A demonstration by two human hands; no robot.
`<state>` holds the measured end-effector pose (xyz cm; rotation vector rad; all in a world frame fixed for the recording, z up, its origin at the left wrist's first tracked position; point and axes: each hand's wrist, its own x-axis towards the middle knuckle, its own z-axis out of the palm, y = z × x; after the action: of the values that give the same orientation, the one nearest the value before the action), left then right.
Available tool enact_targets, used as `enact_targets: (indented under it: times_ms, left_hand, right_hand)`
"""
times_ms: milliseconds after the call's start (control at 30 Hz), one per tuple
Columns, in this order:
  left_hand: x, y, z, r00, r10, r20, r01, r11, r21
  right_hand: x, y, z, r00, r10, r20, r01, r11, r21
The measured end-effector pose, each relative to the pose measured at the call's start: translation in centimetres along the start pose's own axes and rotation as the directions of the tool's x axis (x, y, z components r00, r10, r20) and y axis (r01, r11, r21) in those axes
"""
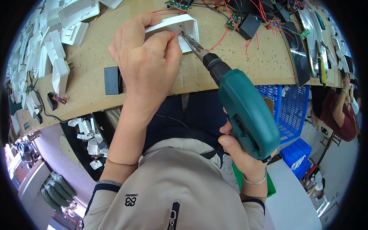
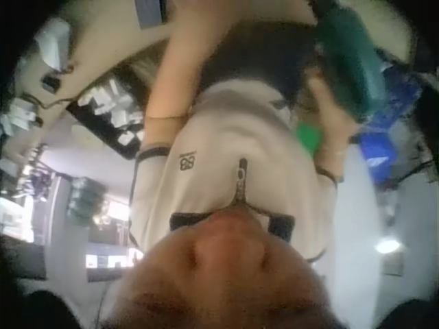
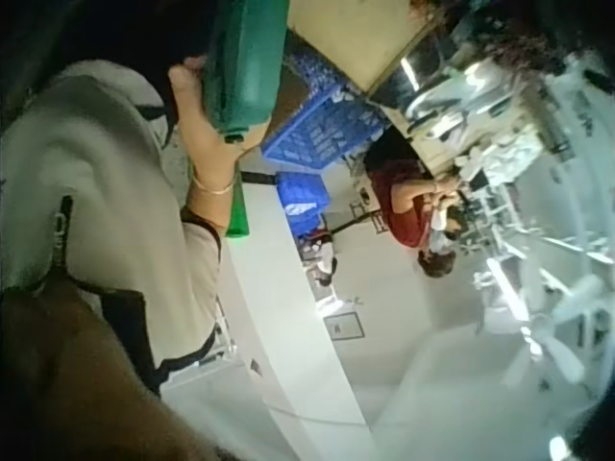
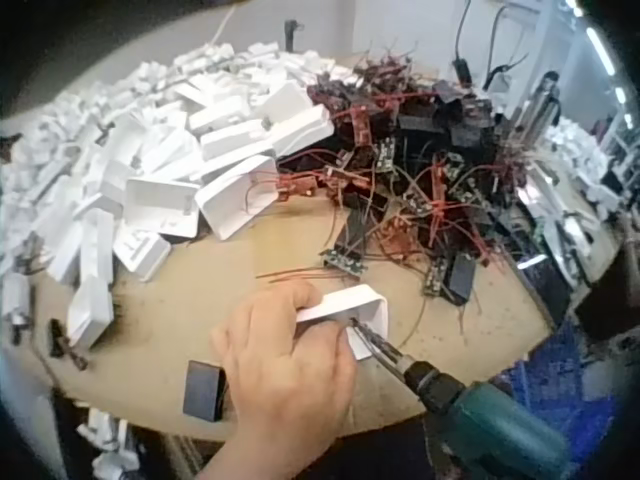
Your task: Soldering electrical wires onto small circuit boards housed in plastic containers at an assembly workstation.
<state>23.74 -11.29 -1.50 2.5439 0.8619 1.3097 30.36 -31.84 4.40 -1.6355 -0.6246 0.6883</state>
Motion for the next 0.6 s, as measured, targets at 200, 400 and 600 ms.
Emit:
enact_targets:
  times_ms: [200,400,600]
  left_hand:
    - [0.02,0.06,-0.01,1.000,-0.007,-0.004,0.007,1.000,-0.003]
    - [0.01,0.03,0.01,1.000,-0.006,-0.005,0.006,1.000,0.003]
    - [0.09,0.11,-0.12,1.000,-0.012,0.003,0.012,1.000,-0.005]
  right_hand:
    - [-0.10,0.19,-0.14,1.000,-0.008,0.001,0.008,1.000,0.018]
    - [-0.50,0.23,-0.28,0.999,0.044,-0.004,-0.044,0.998,-0.035]
    - [-0.62,0.20,-0.38,0.999,0.035,-0.001,-0.035,0.998,-0.052]
